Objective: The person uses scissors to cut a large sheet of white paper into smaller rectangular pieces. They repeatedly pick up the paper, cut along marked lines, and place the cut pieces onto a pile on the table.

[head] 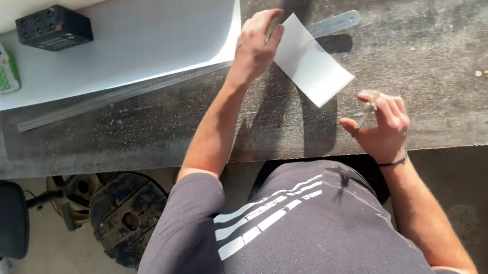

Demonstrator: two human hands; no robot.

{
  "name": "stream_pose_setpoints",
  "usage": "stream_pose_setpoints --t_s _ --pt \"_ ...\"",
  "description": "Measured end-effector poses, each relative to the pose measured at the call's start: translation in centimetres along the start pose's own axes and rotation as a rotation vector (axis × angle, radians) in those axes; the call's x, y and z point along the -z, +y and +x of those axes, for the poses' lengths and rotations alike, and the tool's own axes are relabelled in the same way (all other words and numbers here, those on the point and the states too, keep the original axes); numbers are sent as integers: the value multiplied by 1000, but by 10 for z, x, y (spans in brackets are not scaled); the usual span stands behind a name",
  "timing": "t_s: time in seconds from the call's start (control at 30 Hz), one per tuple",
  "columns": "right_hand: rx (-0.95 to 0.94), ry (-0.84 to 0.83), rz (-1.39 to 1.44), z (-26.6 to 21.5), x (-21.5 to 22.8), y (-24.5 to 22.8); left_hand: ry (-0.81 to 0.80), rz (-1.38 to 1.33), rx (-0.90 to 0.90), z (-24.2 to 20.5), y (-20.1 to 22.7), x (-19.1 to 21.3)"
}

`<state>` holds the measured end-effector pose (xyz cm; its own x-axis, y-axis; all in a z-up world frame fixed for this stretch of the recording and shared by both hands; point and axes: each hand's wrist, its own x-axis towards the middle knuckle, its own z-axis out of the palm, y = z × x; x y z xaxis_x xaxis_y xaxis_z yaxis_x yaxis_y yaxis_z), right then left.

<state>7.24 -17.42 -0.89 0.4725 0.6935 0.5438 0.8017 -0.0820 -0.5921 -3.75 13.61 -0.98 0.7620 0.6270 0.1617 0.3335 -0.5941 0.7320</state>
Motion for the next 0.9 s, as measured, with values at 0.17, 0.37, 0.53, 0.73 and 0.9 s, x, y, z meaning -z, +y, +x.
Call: stream_pose_setpoints --t_s 0.17,0.37,0.53,0.73,0.9 --pt "1 -42 -137 8 -23 4 -181 121 197 35 10 -13" --pt "-45 -70 -268 7 -26 9 -374 -102 218 54 -14 -49" --pt "2 -96 -222 -2 -37 25 -418 -726 227 47 -6 -56" --pt "29 -89 -174 -5 -34 28 -383 -752 225 33 -3 -45" --pt "-4 -30 14 -23 -31 26 -353 -633 28 26 24 -36"
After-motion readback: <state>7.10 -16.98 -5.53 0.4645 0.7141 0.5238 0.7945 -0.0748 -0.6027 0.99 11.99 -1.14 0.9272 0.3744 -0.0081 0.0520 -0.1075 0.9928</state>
